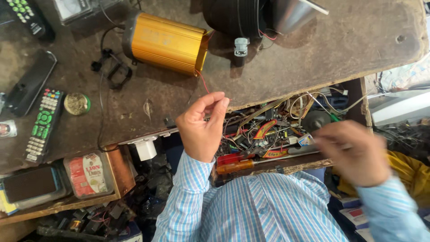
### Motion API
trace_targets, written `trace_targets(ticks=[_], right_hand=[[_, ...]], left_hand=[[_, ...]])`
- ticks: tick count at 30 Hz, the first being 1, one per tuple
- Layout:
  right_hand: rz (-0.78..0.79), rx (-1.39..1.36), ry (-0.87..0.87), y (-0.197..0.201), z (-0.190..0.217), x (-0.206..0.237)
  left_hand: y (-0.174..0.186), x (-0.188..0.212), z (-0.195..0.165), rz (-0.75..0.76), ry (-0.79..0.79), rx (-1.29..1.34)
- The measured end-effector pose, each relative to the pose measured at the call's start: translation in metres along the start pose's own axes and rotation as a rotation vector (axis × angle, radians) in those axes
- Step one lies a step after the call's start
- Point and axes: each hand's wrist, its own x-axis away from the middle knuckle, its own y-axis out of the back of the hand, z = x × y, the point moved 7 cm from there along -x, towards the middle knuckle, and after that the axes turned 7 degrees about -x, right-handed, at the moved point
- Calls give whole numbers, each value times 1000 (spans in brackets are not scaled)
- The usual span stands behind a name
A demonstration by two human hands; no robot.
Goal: The person sits at a cluttered repair workbench and solders a red wire to a small electronic component. They strip and position the wire by hand, use pliers, then heat the joint with a yellow soldering iron, dipping the iron tip into a small tin of flux between soldering passes.
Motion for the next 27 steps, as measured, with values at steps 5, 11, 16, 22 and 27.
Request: trace_targets(ticks=[5,11,16,22,27], right_hand=[[341,312,543,-109,58,-19],[332,593,580,-139,65,-30],[457,602,409,-115,45,-31],[169,-169,27,-40,19,-26],[173,-329,70,-46,38,-21]], left_hand=[[5,-2,-18,-36,-170,-130],[8,-6,-22,-70,-237,-199],[7,-5,-27,-123,-292,-304],[8,-1,-30,-200,-374,-375],[-5,-17,8,-78,16,285]])
